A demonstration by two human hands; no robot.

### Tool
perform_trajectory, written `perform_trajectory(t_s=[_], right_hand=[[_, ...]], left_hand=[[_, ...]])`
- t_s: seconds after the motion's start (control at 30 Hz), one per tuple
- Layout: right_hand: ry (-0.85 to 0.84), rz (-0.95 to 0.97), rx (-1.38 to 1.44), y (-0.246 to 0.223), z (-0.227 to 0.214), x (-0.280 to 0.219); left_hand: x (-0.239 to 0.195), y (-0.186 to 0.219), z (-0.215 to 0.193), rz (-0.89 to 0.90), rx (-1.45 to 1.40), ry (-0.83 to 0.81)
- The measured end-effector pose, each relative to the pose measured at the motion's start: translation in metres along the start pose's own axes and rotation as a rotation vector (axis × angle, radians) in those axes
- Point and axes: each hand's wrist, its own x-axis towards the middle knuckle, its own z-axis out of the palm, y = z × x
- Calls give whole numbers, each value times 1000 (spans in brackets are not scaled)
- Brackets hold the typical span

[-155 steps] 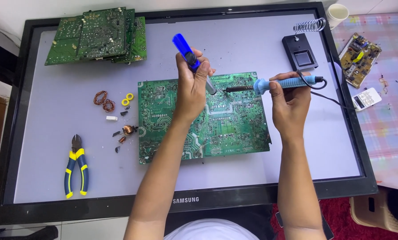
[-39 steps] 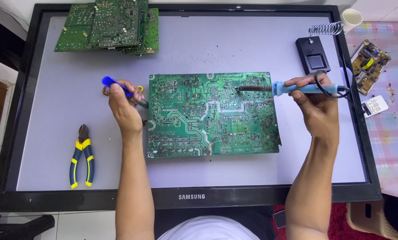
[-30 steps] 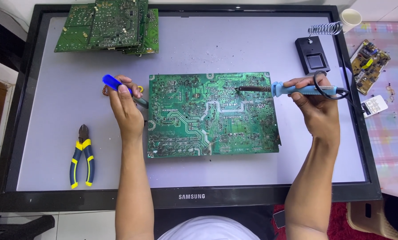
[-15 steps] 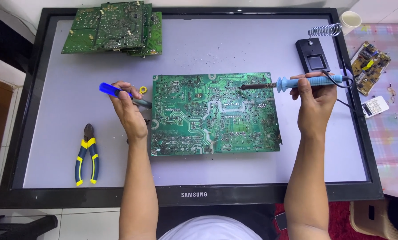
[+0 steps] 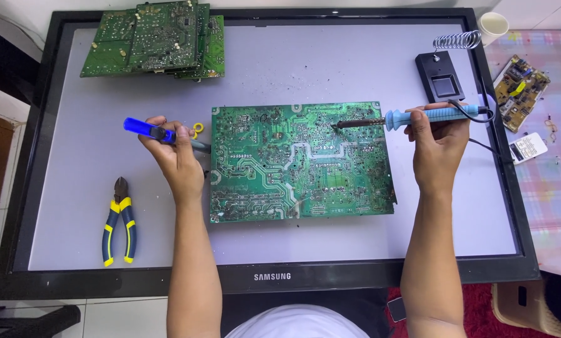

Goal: The person uses a soldering iron and a desoldering pump to remove components from a green circuit board. They repeatedly heat solder joints and extract molten solder, placing removed parts on the work surface.

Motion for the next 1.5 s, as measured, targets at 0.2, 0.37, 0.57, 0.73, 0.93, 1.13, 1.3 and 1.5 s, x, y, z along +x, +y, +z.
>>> perform_trajectory(t_s=[0.2,0.37,0.57,0.73,0.93,1.13,1.3,1.5], right_hand=[[-76,-75,-33,-10,2,-3],[-81,-172,-21,8,0,2],[42,-233,-82,25,2,2],[100,-214,-111,28,3,2],[-22,-218,-10,18,1,3],[-142,-105,126,0,4,-2],[80,-99,55,6,10,-3],[95,-77,77,1,3,-2]], left_hand=[[0,-2,3,44,23,-15],[3,5,6,81,95,-4],[11,24,4,169,96,33],[23,61,21,226,12,11],[31,79,73,203,-153,-111],[19,78,134,-72,-228,-302],[10,59,180,-54,-185,-475],[2,41,203,-61,-153,-514]])
